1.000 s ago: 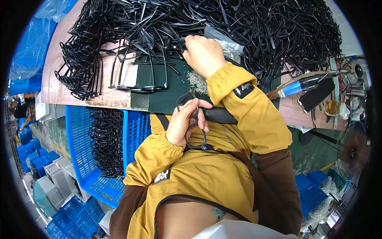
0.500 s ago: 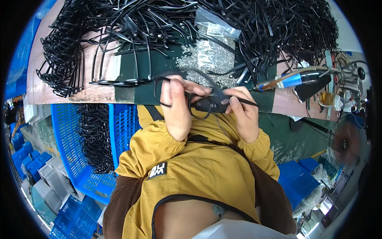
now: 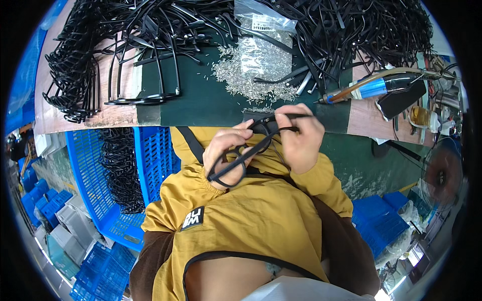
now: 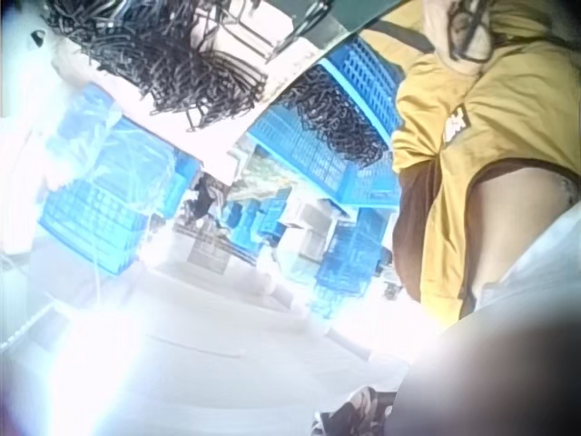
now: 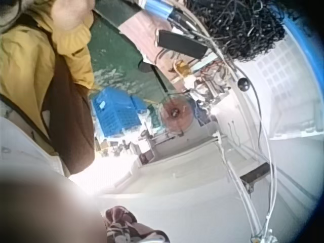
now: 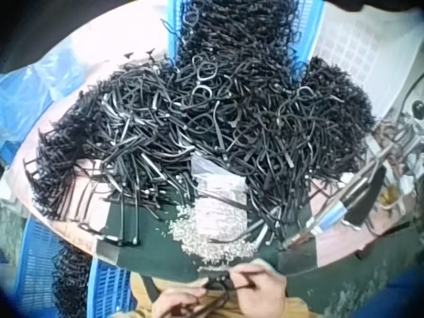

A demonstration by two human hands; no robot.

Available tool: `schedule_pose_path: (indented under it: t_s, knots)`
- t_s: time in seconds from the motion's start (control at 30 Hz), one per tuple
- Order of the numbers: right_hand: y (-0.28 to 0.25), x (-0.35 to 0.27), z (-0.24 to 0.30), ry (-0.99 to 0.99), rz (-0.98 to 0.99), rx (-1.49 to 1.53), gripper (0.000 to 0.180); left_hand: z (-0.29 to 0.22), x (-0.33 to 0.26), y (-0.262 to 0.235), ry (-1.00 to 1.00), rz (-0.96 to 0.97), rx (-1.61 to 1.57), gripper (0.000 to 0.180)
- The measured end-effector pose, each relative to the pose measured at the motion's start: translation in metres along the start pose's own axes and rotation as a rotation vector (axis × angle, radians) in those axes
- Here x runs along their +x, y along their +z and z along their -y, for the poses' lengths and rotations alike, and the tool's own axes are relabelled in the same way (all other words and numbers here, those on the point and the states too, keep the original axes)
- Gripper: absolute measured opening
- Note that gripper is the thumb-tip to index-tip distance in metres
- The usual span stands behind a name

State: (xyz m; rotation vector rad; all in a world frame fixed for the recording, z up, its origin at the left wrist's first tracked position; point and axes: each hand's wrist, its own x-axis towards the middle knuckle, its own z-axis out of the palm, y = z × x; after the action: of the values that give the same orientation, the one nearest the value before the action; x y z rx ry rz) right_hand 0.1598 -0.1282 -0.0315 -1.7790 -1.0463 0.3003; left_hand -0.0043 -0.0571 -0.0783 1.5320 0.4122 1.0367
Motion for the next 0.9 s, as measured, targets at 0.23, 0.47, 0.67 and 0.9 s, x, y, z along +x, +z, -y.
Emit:
schedule_pose_path:
  t_s: [0.23,0.47,0.67,0.9]
  knots:
    - [0.001,-0.011,-0.008,0.163,0.015,0.085,0.007,-0.012,0.012,0.02,0.027,-0.15,-0.179,0.025]
    - [-0.058,0.022,-0.025,-0.508,0.449,-0.246,0.038,-0.032,0.019,0.016,-0.019,0.235,0.283,0.035]
    - [-0.046,0.036,-0.023,-0.429,0.529,-0.145,0.04,-0.028,0.019,0.01,0.007,0.335,0.357,0.042]
    - [-0.087,0.026,-0.041,-0.497,-0.395,-0.202,0.043,-0.029,0.018,0.01,-0.044,0.318,0.305,0.04]
